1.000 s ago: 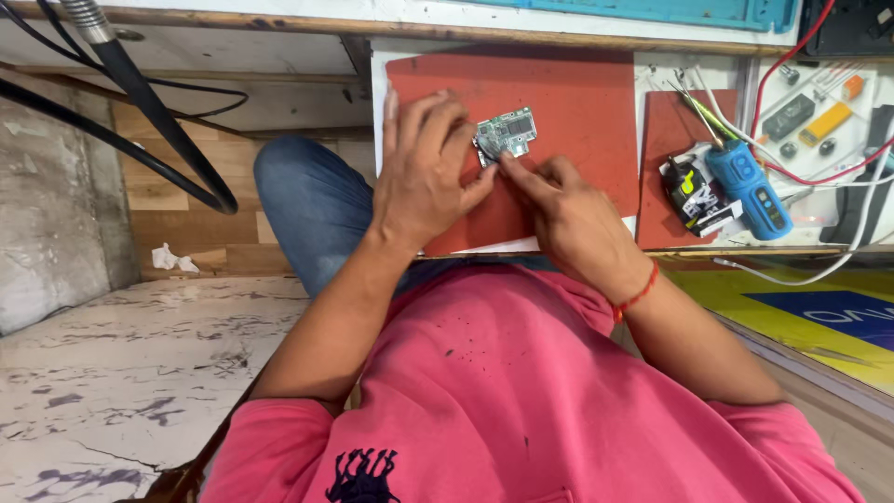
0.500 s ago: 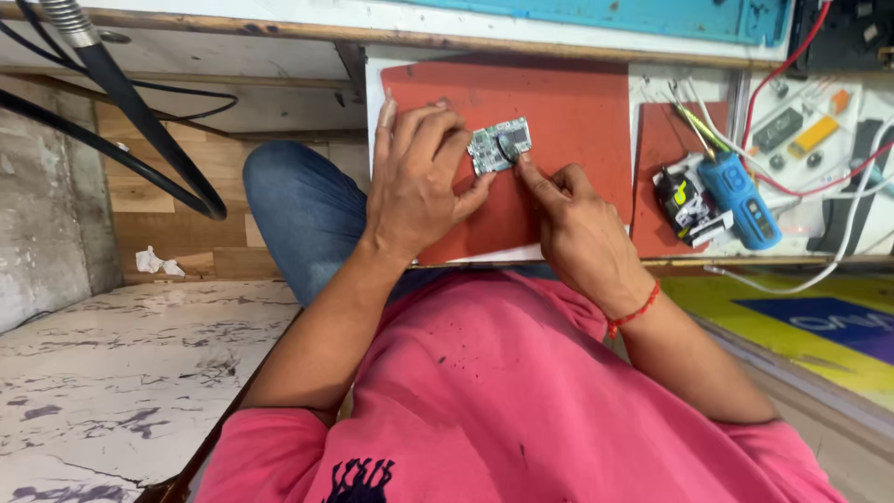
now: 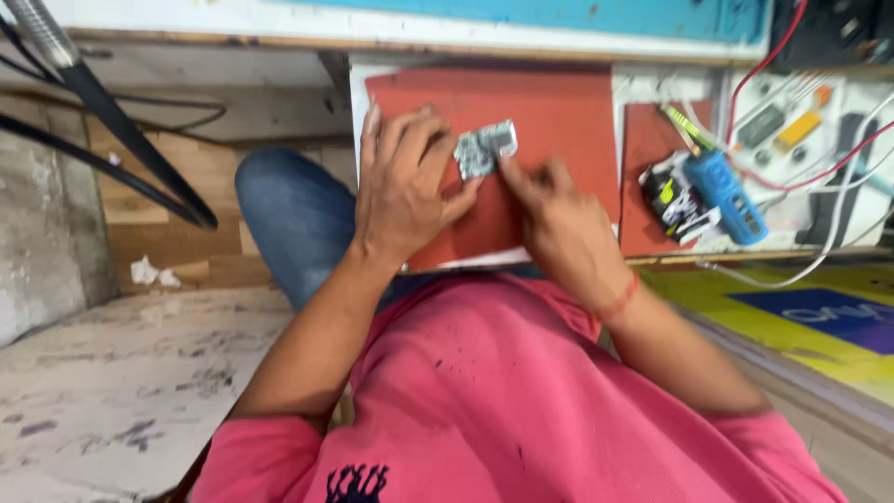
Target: The person cleans a small electronic component on a red mat using a toothbrush and a hot air gun. They repeatedly scrub the component with the toothbrush and then use the hot air gun to blow away debris.
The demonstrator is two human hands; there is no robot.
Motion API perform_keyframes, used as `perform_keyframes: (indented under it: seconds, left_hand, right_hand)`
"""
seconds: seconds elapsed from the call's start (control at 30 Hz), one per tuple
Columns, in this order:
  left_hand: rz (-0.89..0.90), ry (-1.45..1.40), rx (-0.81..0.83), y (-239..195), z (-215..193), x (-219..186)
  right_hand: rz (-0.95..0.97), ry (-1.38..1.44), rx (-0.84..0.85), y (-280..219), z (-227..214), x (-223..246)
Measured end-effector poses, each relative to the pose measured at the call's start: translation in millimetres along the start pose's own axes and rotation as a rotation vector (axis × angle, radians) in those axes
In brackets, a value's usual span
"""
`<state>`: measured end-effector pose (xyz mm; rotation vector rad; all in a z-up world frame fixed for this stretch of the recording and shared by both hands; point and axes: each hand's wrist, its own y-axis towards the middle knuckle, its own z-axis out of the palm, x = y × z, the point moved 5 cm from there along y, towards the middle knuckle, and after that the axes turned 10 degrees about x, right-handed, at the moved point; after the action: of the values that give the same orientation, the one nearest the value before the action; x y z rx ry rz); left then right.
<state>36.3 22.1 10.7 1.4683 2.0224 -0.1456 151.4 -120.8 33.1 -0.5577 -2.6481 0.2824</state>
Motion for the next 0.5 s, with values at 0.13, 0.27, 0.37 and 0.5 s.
perform_keyframes:
  seconds: [0.13,0.27,0.37,0.5]
  left_hand:
    - [-0.009,-0.021,-0.018,1.3,-0.2,4.0]
    - [0.001,-0.007,-0.019,-3.3,3.9,3.2]
    - [0.008,-0.006,-0.01,1.2,3.5,6.9]
    - [-0.007,-0.005,-0.019,0.7,4.9,5.4]
  right_hand:
    - [-0.001,-0.06,-0.069,0.7,-14.8,-8.8]
    - [-0.14,-0.126,0.006,-0.1,-13.2,-40.6]
    - [-0.255,-0.205,0.025,16.9,-22.6,-59.3]
    - [-0.367,-0.221,0.063,28.0,-33.9,-60.6]
